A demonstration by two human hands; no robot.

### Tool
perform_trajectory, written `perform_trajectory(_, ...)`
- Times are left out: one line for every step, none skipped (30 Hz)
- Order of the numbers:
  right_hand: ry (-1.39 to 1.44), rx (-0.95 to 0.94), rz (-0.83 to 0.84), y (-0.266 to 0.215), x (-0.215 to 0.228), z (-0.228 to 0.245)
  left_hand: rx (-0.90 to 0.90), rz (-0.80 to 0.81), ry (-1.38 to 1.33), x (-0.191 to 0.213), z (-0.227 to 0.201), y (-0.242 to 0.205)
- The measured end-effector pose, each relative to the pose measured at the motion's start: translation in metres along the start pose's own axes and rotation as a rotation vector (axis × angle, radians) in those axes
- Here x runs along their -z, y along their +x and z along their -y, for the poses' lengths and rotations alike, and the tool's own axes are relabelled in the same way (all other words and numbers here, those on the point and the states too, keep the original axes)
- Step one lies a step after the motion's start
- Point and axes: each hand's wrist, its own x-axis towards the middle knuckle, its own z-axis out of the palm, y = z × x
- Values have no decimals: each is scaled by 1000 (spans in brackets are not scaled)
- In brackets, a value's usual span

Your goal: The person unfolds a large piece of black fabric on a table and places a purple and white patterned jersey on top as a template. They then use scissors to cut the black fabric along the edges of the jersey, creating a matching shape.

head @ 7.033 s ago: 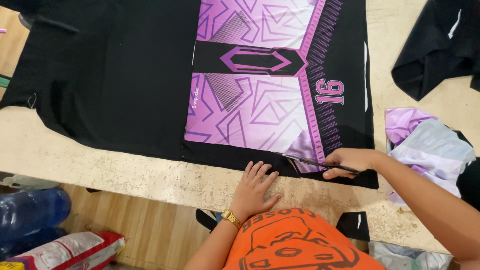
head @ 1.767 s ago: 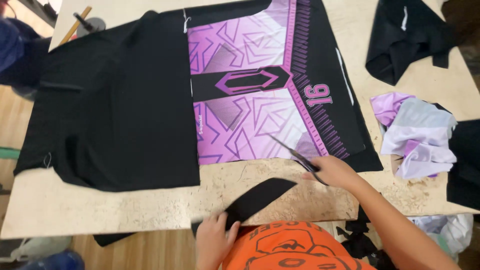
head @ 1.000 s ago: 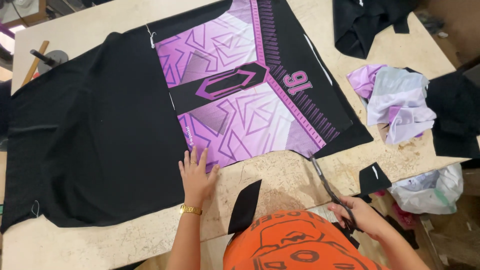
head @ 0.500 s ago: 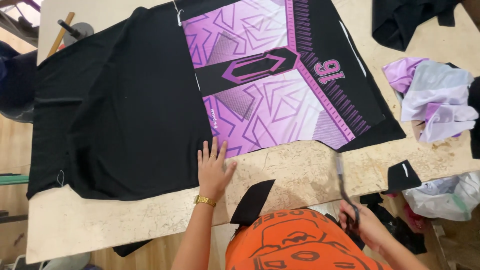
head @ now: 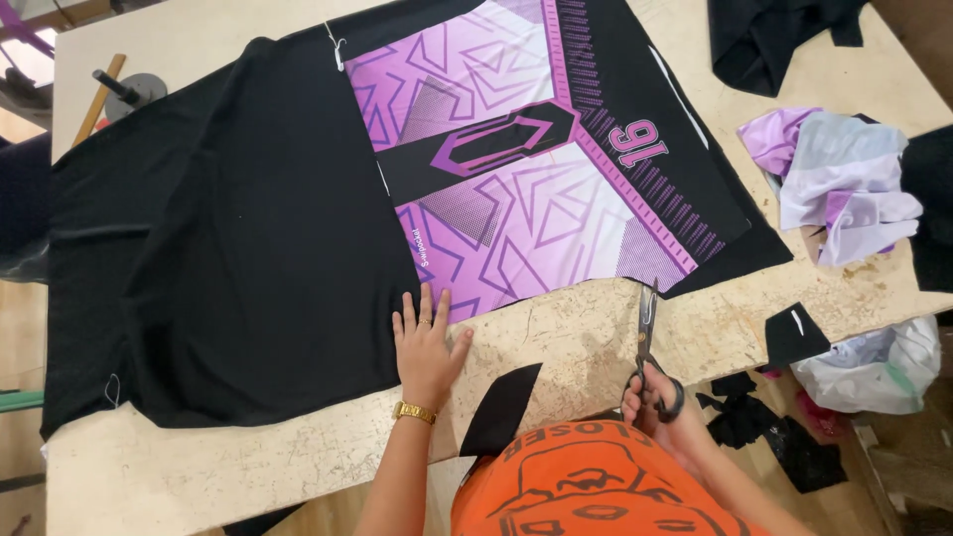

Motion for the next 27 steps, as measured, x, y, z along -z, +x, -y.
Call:
perform_trajectory(1, 3, -1, 0, -2, -2, -3, -1, -2, 0, -1, 1)
perform_trajectory(22, 36, -13, 1, -5, -4, 7, 19, -10, 1, -1, 1)
perform_trajectory(44, 69, -25, 2, -8, -5, 17, 40, -18, 2, -1, 1)
perform_trajectory(43, 67, -25, 5, -6, -7, 20, 41, -17, 1, -1, 1)
perform_trajectory(56, 93, -34, 8, -4, -10, 15, 31, -11, 1, -1, 0)
perform_trajectory(69, 119, -41, 12, -3, -12, 10, 22, -4, 0, 0, 0)
perform_trajectory(69, 115, -41, 15, -4, -14, 13, 24, -2, 0, 0, 0)
perform_trajectory(60, 97, -62, 19, -5, -16, 8, 6, -9, -1, 1, 0)
perform_trajectory(52, 79, -83, 23, -7, -18, 2, -11, -17, -1, 1, 0)
perform_trajectory(50, 74, -81, 22, -12, -20, 7, -10, -13, -1, 1, -1)
perform_trajectory(-4, 94, -108, 21, -17, -23, 6, -9, -14, -1, 2, -1)
perform_trajectory(-58, 118, -135, 20, -22, -24, 3, -10, -16, -2, 1, -1)
perform_trajectory(-59, 116, -133, 19, -28, -24, 6, -10, -15, -1, 2, -1)
perform_trajectory(-61, 129, -152, 17, -31, -25, 7, -2, -22, 0, 1, -1)
perform_trajectory(-63, 142, -171, 14, -35, -25, 8, 6, -28, 0, 1, -1)
perform_trajectory(-62, 145, -172, 17, -35, -25, 6, 5, -30, 2, 0, 0)
perform_trajectory(-53, 208, -168, 21, -35, -25, 11, 18, -39, 3, 0, 1)
perform_trajectory(-44, 267, -165, 23, -34, -26, 18, 32, -47, 5, -1, 0)
perform_trajectory(-44, 267, -166, 30, -30, -29, 18, 33, -47, -3, 2, -1)
perform_trajectory(-73, 290, -178, 37, -26, -31, -14, -50, -30, -10, 6, -2)
perform_trajectory(-102, 314, -190, 43, -22, -33, -45, -134, -12, -18, 9, -3)
perform_trajectory(-100, 314, -192, 45, -25, -34, -48, -132, -12, -16, 9, -3)
perform_trajectory(-106, 323, -201, 46, -26, -34, -47, -123, -19, -15, 9, -3)
perform_trajectory(-111, 333, -210, 47, -28, -35, -48, -115, -27, -14, 8, -2)
perform_trajectory(-108, 335, -213, 45, -31, -35, -52, -113, -28, -13, 8, -3)
perform_trajectory(-104, 343, -223, 44, -35, -34, -52, -116, -34, -12, 8, -3)
perform_trajectory(-100, 351, -232, 42, -38, -33, -52, -118, -39, -11, 7, -3)
